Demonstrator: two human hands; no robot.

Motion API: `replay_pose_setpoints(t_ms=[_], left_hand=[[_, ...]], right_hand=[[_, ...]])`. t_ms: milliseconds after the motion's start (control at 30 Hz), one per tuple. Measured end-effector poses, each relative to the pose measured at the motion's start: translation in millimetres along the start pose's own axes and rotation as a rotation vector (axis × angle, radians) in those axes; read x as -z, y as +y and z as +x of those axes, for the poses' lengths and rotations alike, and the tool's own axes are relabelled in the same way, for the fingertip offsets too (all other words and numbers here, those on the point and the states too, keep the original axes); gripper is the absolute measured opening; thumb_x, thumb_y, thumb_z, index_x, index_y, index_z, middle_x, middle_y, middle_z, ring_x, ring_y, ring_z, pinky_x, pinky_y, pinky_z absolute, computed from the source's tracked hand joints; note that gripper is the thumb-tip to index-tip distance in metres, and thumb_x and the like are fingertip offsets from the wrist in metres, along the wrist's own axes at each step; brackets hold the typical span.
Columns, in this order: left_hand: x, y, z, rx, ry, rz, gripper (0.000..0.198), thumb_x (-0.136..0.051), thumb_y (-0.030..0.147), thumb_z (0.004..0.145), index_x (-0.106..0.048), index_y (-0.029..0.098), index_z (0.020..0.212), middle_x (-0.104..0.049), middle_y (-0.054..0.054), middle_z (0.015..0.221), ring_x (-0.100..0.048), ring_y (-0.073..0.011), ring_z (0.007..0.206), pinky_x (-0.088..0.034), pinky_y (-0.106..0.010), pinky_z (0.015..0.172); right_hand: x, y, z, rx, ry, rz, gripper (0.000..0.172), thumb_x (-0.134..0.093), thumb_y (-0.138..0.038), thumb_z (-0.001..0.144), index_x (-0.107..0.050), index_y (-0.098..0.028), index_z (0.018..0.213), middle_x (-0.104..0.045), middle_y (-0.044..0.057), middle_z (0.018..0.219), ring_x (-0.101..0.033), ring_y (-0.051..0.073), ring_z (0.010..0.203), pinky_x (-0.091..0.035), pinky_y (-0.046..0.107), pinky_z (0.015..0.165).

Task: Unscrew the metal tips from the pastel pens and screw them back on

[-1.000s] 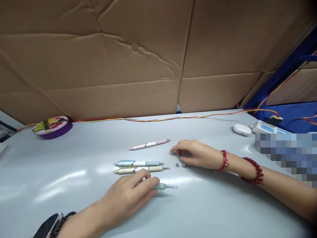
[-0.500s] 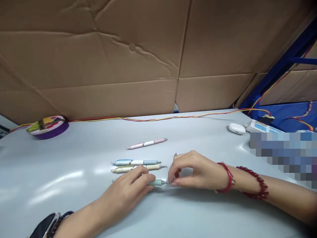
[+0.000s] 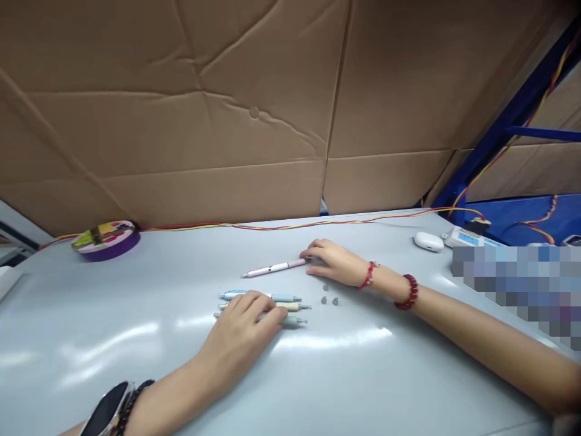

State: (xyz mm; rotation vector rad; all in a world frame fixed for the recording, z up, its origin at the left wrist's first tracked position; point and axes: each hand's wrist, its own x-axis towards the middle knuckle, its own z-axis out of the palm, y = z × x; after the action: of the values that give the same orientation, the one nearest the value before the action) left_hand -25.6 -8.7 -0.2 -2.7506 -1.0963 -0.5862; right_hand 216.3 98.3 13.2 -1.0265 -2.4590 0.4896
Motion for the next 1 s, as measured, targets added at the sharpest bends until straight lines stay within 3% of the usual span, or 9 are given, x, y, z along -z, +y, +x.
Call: replay_pose_setpoints(t_ms=[167,267,333,467,600,733,833,933,1000], left_hand=[[10.9,11,0,-0.088,0.065,-0.142,0.022,-0.039,0.006,0.089,-0.057,0.019,0.087,-0.059,-0.007,0.092,-0.053,-0.0214,0.082,-0.044,-0.034,0.072],[27.2,28,-2,-0.153,-0.281,-0.607,0.011,-0.048,0.012,0.087,-0.056,0.019,0.088,-0.060,-0.001,0.081,-0.055,-0.0135,0.070,-0.046,-0.020,0.065],[34.7,35,-2,-0.060,-0.540,-0.819,0.009,-0.049,0.017,0.091,-0.057,0.021,0.088,-0.062,0.001,0.080,-0.057,-0.0115,0.070,-0.046,-0.017,0.066],[32.4,28,1,0.304,-0.596,-1.401,0.030,-0.043,0.047,0.094,-0.050,0.020,0.102,-0.060,-0.004,0.084,-0.059,-0.0151,0.073,-0.049,-0.026,0.069],[24.3,18,5,0.441,-0.561,-1.720,0.058,-0.050,0.071,0.079,-0.045,0.019,0.104,-0.060,-0.006,0.089,-0.061,-0.0175,0.074,-0.048,-0.032,0.072],[21.2,19,3,0.470,-0.501,-1.619,0.033,-0.050,0.051,0.091,-0.046,0.021,0.101,-0.058,-0.002,0.084,-0.061,-0.0166,0.075,-0.048,-0.031,0.072],[16.3,14,-2,0.288,-0.311,-1.138,0.012,-0.040,0.025,0.095,-0.051,0.020,0.092,-0.059,0.000,0.076,-0.061,-0.0149,0.069,-0.047,-0.023,0.064],[10.2,4,-5,-0.004,-0.058,-0.540,0.023,-0.034,0.008,0.091,-0.054,0.021,0.094,-0.063,-0.001,0.079,-0.060,-0.0142,0.066,-0.044,-0.020,0.058],[8.8,-2,-5,-0.046,-0.007,-0.402,0.025,-0.035,0.006,0.090,-0.053,0.022,0.098,-0.064,0.001,0.078,-0.060,-0.0130,0.063,-0.043,-0.019,0.057]], right_hand=[[-5,-10,-2,0.028,0.179,0.022,0.009,-0.056,-0.022,0.086,-0.060,-0.018,0.079,-0.059,0.004,0.077,-0.053,0.018,0.072,-0.044,0.029,0.065],[-1,-32,-23,0.000,0.419,0.083,0.027,-0.035,-0.029,0.097,-0.050,-0.019,0.076,-0.050,0.002,0.070,-0.047,0.015,0.062,-0.040,0.028,0.059],[-2,-48,-44,0.002,0.508,0.140,0.035,-0.025,-0.030,0.100,-0.042,-0.020,0.070,-0.044,0.000,0.065,-0.044,0.014,0.057,-0.039,0.026,0.054],[-10,-70,-78,0.194,0.421,0.271,0.036,-0.030,-0.031,0.099,-0.042,-0.020,0.067,-0.043,-0.001,0.058,-0.041,0.012,0.051,-0.035,0.023,0.046],[-13,-72,-88,0.408,0.265,0.199,0.037,-0.030,-0.031,0.099,-0.043,-0.021,0.066,-0.041,-0.002,0.053,-0.036,0.013,0.048,-0.032,0.025,0.045],[-14,-64,-89,0.349,0.275,0.329,0.040,-0.025,-0.034,0.099,-0.034,-0.022,0.061,-0.032,-0.003,0.050,-0.032,0.013,0.045,-0.028,0.027,0.042],[-17,-60,-94,0.301,0.307,0.412,0.040,-0.025,-0.034,0.098,-0.030,-0.022,0.060,-0.027,-0.003,0.049,-0.029,0.013,0.044,-0.025,0.027,0.041],[-17,-60,-96,0.328,0.336,0.436,0.039,-0.026,-0.033,0.098,-0.032,-0.022,0.061,-0.030,-0.003,0.048,-0.031,0.013,0.043,-0.027,0.027,0.042],[-16,-62,-94,0.384,0.311,0.402,0.038,-0.027,-0.033,0.098,-0.035,-0.022,0.062,-0.033,-0.003,0.048,-0.032,0.013,0.043,-0.027,0.027,0.043]])
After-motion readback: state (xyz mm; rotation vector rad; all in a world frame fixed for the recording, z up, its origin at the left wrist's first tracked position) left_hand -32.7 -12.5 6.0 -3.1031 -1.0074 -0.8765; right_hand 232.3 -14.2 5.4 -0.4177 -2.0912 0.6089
